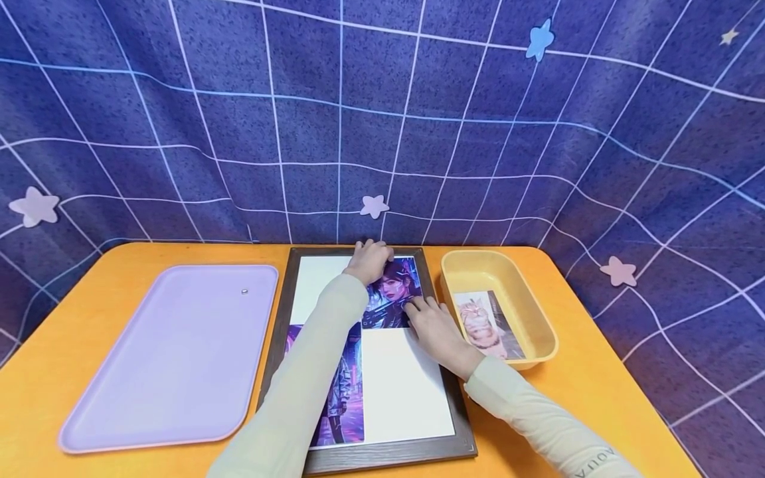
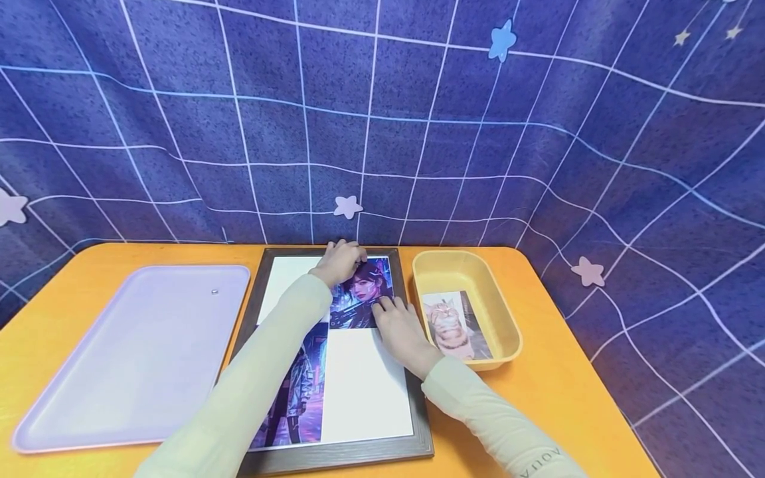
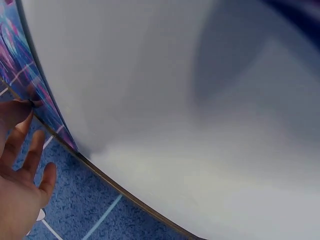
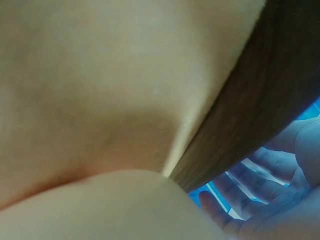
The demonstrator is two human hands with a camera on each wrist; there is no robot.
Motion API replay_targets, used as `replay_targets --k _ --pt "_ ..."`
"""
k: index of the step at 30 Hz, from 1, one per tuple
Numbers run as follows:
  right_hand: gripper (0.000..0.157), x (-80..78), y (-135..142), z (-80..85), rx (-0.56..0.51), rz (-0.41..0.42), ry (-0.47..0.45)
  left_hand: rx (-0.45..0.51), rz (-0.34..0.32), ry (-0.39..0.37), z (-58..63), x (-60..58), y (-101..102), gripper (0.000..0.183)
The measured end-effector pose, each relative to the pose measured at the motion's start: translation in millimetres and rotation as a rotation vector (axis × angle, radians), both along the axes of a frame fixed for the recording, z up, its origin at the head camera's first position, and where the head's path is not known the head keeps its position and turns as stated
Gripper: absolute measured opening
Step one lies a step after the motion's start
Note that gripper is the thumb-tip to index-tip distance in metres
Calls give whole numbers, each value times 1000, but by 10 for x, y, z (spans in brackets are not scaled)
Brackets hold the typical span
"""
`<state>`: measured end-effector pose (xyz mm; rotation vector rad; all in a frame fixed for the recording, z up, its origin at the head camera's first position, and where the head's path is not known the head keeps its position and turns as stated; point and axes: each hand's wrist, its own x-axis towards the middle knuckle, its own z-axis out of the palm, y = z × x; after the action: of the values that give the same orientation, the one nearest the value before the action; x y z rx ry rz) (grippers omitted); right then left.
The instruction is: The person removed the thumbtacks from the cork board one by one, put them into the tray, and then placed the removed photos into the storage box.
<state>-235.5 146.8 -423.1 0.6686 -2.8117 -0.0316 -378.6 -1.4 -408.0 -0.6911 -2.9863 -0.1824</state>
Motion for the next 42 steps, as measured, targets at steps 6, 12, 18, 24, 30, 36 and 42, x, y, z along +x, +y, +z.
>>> replay_targets --k 6,12,18,24,30,36,42 --pt "25 -3 -1 4 1 1 7 6 0 -15 9 -11 0 24" --pt "27 5 -6 6 13 -15 -9 2 -16 7 -21 -29 6 24" --pt "27 10 -15 7 17 -16 -8 -6 -8 12 -32 -36 13 24" --pt "29 11 -21 9 25 -18 -8 3 9 21 -31 -35 25 22" --pt "29 8 -4 3 27 -21 -9 -17 10 52 -37 -54 64 24" --pt "30 6 -6 7 32 -28 -24 -38 16 50 -34 -66 75 24" --pt "31 1 -16 2 36 -33 -41 -75 16 42 5 -39 61 27"
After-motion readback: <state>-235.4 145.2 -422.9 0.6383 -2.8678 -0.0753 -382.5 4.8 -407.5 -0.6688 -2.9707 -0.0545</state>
